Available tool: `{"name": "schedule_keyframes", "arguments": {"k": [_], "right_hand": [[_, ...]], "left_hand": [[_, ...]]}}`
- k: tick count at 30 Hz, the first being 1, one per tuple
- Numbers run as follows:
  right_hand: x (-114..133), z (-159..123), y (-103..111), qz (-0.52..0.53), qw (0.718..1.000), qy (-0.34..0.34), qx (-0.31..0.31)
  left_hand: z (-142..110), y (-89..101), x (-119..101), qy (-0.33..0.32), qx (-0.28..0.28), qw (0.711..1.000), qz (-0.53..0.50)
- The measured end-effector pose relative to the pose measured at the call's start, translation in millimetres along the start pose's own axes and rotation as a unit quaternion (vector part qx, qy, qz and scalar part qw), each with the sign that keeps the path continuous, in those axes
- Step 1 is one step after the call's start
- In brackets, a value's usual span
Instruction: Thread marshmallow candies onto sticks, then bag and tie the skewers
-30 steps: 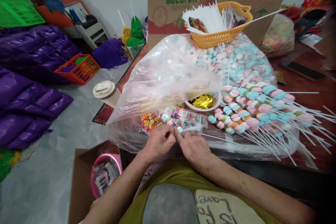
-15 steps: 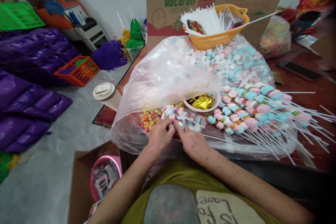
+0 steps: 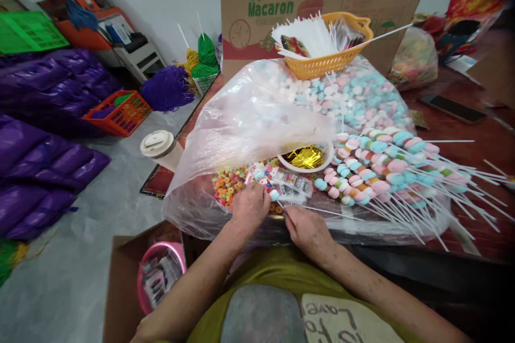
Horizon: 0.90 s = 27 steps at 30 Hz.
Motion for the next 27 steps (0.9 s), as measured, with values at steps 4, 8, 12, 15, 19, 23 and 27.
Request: {"name": "schedule_keyframes", "arguments": {"k": [4, 8, 12, 15, 19, 23, 27], "right_hand": [[3.3, 0.3, 7.5, -0.023, 1.0, 0.003, -0.011], [4.4, 3.0, 16.8, -0.024, 0.999, 0.01, -0.031], [3.7, 6.1, 29.2, -0.056, 0.997, 0.012, -0.059], [5.9, 6.7, 40.1, -0.099, 0.991, 0.034, -0.083], [3.0, 7.8, 51.1, -0.084, 0.993, 0.036, -0.076], [18.4, 6.7, 58.9, -0.108, 0.985, 0.094, -0.092], [18.7, 13.0, 60.1, -0.082, 0.987, 0.107, -0.09]], "left_hand": [[3.0, -1.3, 4.3, 0.012, -0.006, 1.0, 0.016], [2.5, 4.0, -1.3, -0.035, -0.033, 0.995, -0.083], [-5.8, 13.7, -18.5, -0.106, -0.059, 0.973, -0.194], [-11.2, 19.9, -22.7, -0.105, -0.084, 0.96, -0.245], [-15.7, 27.2, -27.6, -0.105, -0.101, 0.963, -0.227], [-15.6, 31.9, -29.1, -0.071, -0.104, 0.973, -0.192], [-18.6, 30.6, -31.7, -0.02, -0.092, 0.96, -0.264]]}}
Point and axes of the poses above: each hand's wrist, its own z-axis towards the middle knuckle, its own y-axis out of the back of the hand, x = y × z, the point moved 9 cm from there along z, towards the middle knuckle, and after that the axes turned 9 degrees about -z, right-handed, at the moved point
